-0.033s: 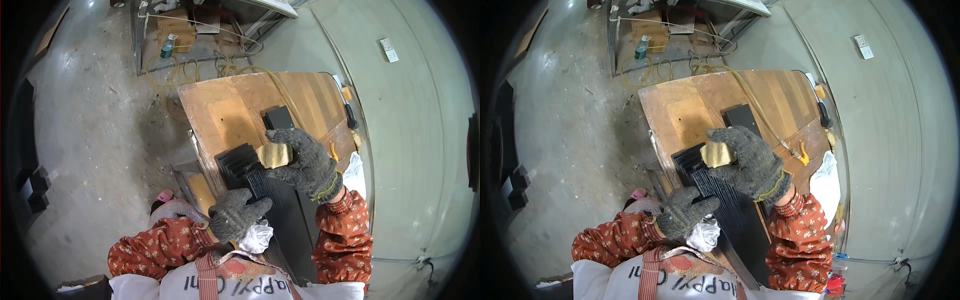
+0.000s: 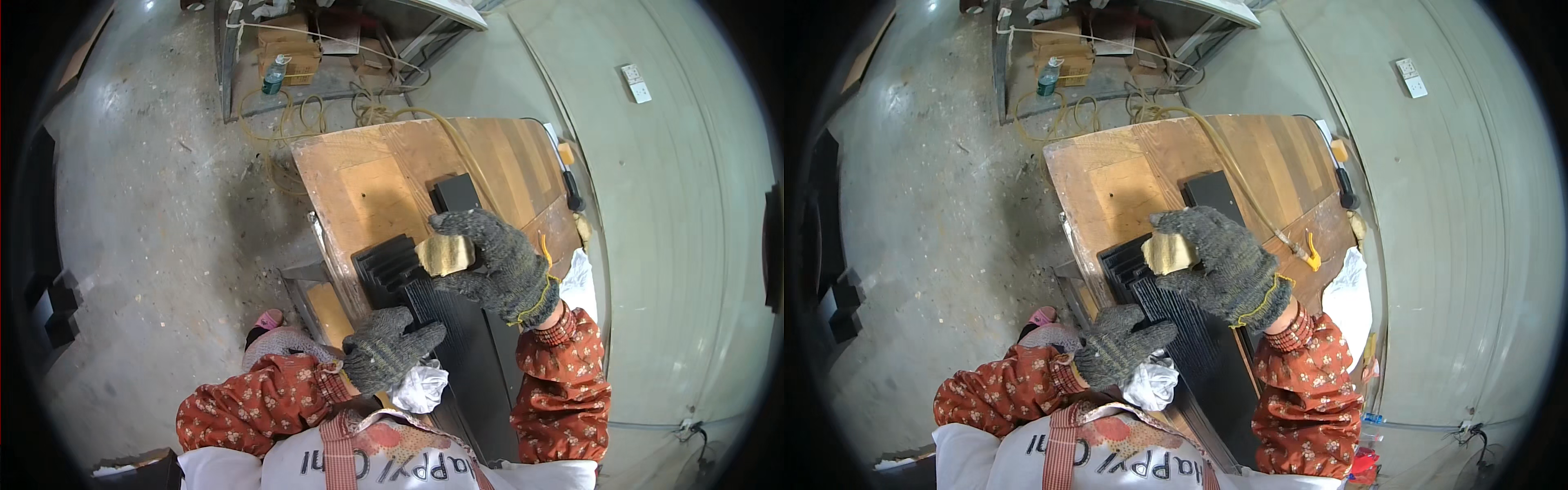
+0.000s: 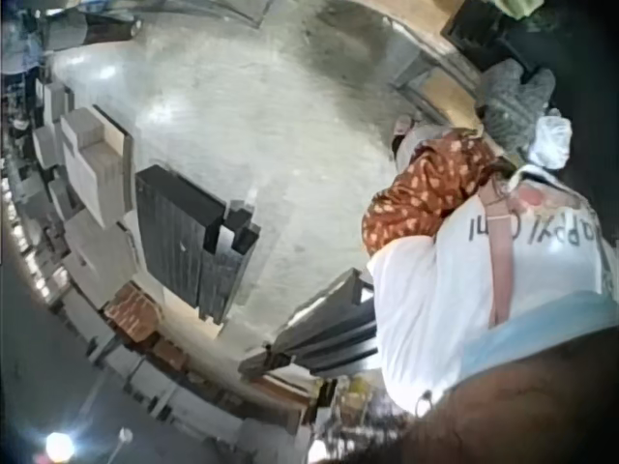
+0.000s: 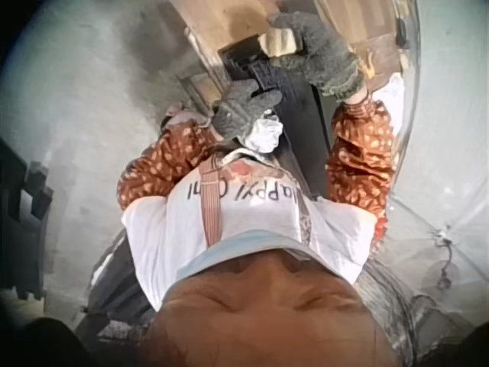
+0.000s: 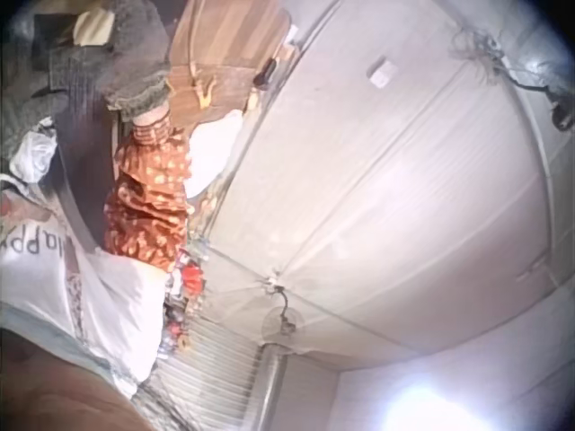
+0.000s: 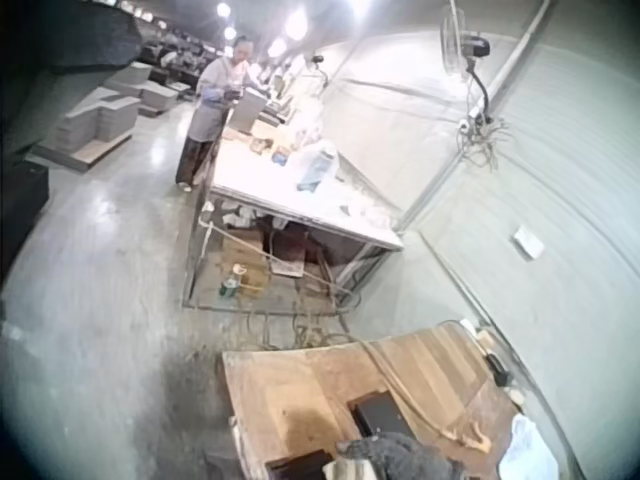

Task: The person applies liquid from a bottle onto black boards and wipes them with a cloth. The person then scrapes edges with a small blade, buffs the boards using a sponge, and wipes them down with a cloth.

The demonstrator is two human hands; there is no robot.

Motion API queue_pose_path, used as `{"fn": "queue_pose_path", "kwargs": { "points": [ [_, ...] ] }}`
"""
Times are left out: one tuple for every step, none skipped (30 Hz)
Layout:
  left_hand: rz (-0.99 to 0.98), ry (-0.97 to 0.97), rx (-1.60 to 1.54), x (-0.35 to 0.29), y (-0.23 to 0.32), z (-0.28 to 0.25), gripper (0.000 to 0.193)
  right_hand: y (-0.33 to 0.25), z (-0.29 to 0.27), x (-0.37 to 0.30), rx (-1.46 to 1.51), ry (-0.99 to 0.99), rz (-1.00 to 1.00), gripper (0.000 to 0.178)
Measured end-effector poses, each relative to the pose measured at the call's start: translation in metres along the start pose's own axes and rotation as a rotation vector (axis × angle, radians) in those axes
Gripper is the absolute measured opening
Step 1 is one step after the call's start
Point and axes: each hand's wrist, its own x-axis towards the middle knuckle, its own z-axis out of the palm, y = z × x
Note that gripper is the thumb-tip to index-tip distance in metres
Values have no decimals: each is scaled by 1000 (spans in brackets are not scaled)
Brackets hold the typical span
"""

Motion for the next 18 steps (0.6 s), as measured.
{"fn": "queue_pose_path", "kwargs": {
  "points": [
    [3, 3, -6, 7, 2, -1, 26, 1, 1, 2, -6, -1, 3, 61],
    [-348, -55, -403, 16, 6, -3, 26, 1, 3, 4, -11, -22, -33, 61],
    [-698, -118, -800, 23, 7, -4, 25, 2, 5, 6, -16, -42, -69, 61],
    [-697, -122, -803, 23, 5, -4, 25, 1, 9, 10, -2, -39, -168, 63],
    [-532, -16, -705, 23, 2, -1, 26, -1, 15, 15, -4, -38, -163, 63],
    [-367, 88, -605, 22, 0, 0, 27, -3, 21, 20, -35, -96, -208, 64],
    [-361, 84, -610, 24, -1, 0, 27, -3, 23, 24, -69, -151, -253, 66],
    [-440, 106, -702, 27, -1, 0, 27, -9, 19, 27, -62, -263, -202, 65],
    [-520, 128, -794, 28, -2, 0, 26, -10, 16, 30, -66, -261, -196, 65],
    [-524, 122, -792, 25, -5, -1, 26, -8, 15, 32, -53, -306, -166, 59],
    [-321, 119, -545, 17, -11, -2, 26, -6, 13, 35, -40, -353, -136, 55],
    [-120, 113, -298, 9, -17, -3, 26, 8, 9, 36, -36, -298, -165, 55],
    [89, 106, -53, 6, -19, -6, 27, 20, -2, 36, -36, -293, -160, 55],
    [100, 103, -62, 11, -15, -9, 27, 33, -18, 34, -185, -273, -68, 55],
    [-101, 57, -318, 18, -8, -13, 26, 41, -25, 32, -333, -252, 27, 54],
    [-320, 13, -558, 23, -4, -16, 26, 47, -21, 33, -329, -252, 22, 54],
    [-323, 12, -553, 26, -3, -18, 26, 50, -15, 33, -195, -214, -72, 53],
    [-416, 21, -646, 29, -3, -20, 26, 52, -9, 33, -60, -173, -164, 53]
  ]
}}
